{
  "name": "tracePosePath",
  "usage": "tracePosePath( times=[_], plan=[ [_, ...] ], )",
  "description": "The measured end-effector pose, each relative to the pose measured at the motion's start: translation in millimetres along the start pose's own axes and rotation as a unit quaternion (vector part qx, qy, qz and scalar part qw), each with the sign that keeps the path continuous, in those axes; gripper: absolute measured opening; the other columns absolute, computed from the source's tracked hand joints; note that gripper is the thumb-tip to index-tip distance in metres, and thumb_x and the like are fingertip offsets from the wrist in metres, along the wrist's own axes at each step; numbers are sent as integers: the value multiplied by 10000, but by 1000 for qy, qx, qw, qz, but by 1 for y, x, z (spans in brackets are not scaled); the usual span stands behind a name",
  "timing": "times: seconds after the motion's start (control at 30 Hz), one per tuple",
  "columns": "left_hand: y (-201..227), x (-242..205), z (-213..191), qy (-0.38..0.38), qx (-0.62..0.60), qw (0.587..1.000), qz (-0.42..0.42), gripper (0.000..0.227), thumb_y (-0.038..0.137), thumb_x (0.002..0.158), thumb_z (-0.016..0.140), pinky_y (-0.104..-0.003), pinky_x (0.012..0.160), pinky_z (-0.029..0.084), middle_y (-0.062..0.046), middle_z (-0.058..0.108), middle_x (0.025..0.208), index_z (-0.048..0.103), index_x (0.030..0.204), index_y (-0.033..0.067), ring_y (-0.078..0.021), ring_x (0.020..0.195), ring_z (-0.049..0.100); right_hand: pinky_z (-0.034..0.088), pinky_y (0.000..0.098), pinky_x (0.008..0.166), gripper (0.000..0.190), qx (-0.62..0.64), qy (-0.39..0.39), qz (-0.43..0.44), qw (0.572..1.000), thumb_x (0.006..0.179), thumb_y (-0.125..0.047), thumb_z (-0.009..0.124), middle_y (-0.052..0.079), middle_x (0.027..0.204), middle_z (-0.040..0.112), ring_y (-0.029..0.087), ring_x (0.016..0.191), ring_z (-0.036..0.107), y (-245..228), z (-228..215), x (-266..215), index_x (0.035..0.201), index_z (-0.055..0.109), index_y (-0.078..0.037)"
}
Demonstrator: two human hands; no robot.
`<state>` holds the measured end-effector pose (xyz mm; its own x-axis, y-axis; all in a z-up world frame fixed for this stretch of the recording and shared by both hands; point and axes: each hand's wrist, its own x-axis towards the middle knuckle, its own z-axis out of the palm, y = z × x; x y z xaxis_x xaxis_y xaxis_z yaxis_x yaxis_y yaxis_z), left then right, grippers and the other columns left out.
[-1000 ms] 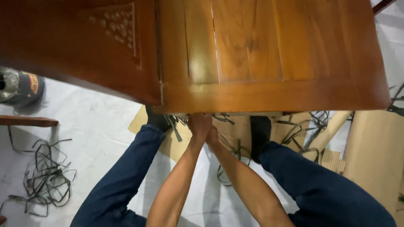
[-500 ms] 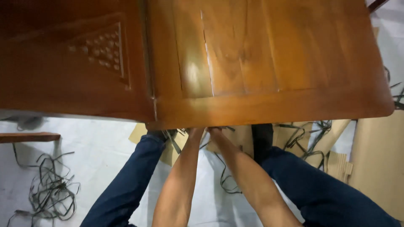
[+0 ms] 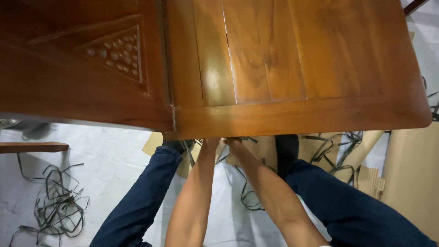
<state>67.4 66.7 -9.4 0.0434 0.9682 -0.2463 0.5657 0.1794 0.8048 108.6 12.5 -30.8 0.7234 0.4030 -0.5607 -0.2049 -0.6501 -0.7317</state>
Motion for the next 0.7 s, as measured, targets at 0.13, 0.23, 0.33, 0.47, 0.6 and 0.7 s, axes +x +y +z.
tracePosePath(
  times=[0.13,0.23,0.33,0.47,0.6,0.7],
  plan=[
    [9,-2,0,11,-27,1000,-11,259,256,899,584,-524,798,530,-214,686,858,736,838,56,-448,900,711,555,483,878,254,-7,-2,9,1000,971,-411,608,134,1002,758,374,1027,723,12,14,8,1024,669,-170],
    [8,-5,1,15,-45,999,-21,251,244,893,584,-527,805,524,-224,685,859,738,840,52,-452,906,708,557,478,879,253,-12,-3,19,1000,972,-418,609,126,1008,761,367,1029,725,28,21,13,1031,667,-179],
    [3,-8,0,23,-63,997,-32,244,231,888,585,-529,812,518,-233,684,860,740,842,48,-456,912,704,558,473,880,251,-20,-6,29,999,973,-424,610,117,1014,764,359,1032,728,42,25,14,1038,665,-188],
    [7,-16,0,35,-96,994,-43,234,213,881,585,-532,821,510,-246,682,862,743,845,43,-461,921,700,561,467,882,250,-30,-6,32,999,974,-433,611,106,1023,769,350,1036,731,56,22,16,1047,663,-200],
    [-9,-26,10,50,-127,989,-59,228,200,876,586,-535,828,504,-255,681,863,744,848,40,-465,927,697,563,462,883,248,-49,-11,31,998,976,-440,612,97,1029,772,343,1038,734,91,22,11,1054,661,-210],
    [-9,-40,5,70,-208,975,-48,164,191,938,607,-365,691,568,-138,711,817,685,886,56,-278,708,709,506,274,635,112,65,-17,-236,969,987,-244,635,19,720,654,148,682,641,58,-17,-33,903,609,-175]
  ],
)
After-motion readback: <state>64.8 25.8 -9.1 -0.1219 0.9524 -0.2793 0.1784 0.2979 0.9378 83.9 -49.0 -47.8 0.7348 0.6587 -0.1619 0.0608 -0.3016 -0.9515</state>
